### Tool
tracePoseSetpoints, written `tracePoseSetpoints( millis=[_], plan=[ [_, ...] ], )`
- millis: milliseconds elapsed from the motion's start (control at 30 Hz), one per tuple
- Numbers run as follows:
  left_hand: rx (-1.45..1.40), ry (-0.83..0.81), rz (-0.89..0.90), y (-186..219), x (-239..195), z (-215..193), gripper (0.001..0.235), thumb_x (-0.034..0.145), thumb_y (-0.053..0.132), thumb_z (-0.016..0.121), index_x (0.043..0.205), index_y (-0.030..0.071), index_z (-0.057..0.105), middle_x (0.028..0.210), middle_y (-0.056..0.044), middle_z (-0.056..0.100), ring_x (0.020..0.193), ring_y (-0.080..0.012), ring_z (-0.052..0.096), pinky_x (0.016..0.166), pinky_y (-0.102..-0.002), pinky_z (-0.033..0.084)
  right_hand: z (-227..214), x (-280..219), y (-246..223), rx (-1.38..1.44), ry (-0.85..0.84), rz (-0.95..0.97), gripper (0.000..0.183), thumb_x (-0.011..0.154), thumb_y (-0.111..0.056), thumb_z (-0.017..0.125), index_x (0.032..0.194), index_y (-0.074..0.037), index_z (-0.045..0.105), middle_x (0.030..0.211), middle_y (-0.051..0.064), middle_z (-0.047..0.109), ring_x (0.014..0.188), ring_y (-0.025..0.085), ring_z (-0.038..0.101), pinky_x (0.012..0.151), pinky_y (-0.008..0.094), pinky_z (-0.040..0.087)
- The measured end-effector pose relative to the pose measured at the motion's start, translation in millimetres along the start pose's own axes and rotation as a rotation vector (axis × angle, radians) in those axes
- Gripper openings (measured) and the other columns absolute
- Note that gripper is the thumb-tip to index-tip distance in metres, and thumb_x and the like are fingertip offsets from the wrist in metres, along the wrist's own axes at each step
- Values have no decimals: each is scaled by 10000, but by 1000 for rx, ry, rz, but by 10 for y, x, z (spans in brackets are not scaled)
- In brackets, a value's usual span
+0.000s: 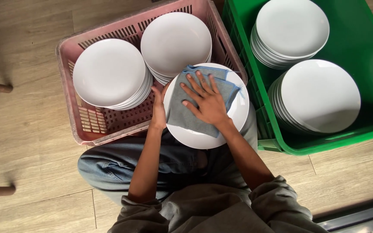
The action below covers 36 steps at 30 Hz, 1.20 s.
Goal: A person sitting on the floor wipes white ceramic plates with a blue cloth and transfers them from a pink basket to a green basket.
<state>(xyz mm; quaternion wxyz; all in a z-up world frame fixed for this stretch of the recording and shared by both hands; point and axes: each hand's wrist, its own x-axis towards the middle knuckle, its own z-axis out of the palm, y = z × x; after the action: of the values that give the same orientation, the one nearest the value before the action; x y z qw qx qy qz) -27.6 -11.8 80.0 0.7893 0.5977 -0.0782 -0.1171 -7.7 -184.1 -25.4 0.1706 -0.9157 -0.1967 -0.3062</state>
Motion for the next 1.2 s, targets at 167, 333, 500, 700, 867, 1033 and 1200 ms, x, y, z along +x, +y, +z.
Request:
tracePoseSetpoints(
  millis=[167,333,500,700,867,1033,1200],
  plan=[
    [-106,-93,-16,-336,199,-228,857,995,765,197,1594,186,393,1653,-165,328,1551,-385,199,1269,-556,132,-209,-4,37,-50,-47,111,518,1056,-530,539,1524,-311,564,1635,9,434,1559,304,230,1246,592,37],
    [-74,-78,-38,-443,272,-320,762,1044,701,253,1564,185,463,1560,-134,498,1450,-309,447,1249,-509,271,-372,-362,-146,-160,-195,250,581,1100,-529,397,1622,-274,410,1701,82,298,1561,396,181,1222,630,34],
    [-88,-91,-6,-562,285,-401,717,1078,652,250,1564,171,465,1542,-151,516,1419,-315,485,1234,-493,297,-445,-583,-339,-122,-339,396,671,1099,-569,329,1660,-204,285,1730,162,142,1564,458,22,1194,677,-48],
    [-190,-88,-76,-558,320,-461,678,1081,630,300,1580,191,437,1538,-98,527,1382,-233,509,1239,-441,293,-477,-290,-100,-63,-380,290,689,1059,-656,327,1645,-294,310,1735,72,172,1584,392,78,1228,639,-14],
    [-194,-48,-111,-632,350,-558,691,1072,639,328,1580,182,432,1549,-110,511,1390,-250,509,1233,-441,304,-411,-146,35,-36,-328,233,647,1063,-655,338,1610,-314,400,1719,26,247,1588,334,113,1247,599,3],
    [-100,19,-109,-545,341,-460,675,1073,600,397,1578,155,433,1550,-110,505,1364,-246,534,1223,-446,340,-408,-128,80,-29,-292,218,639,1052,-671,338,1593,-341,419,1706,-2,284,1587,314,143,1259,584,4],
    [-112,81,-100,-551,216,-366,671,1061,459,578,1517,-18,461,1442,-283,520,1353,-350,507,1222,-524,300,-347,-184,208,-67,-126,72,609,1049,-641,437,1580,-344,464,1685,-9,342,1572,305,192,1255,571,35]
  ],
)
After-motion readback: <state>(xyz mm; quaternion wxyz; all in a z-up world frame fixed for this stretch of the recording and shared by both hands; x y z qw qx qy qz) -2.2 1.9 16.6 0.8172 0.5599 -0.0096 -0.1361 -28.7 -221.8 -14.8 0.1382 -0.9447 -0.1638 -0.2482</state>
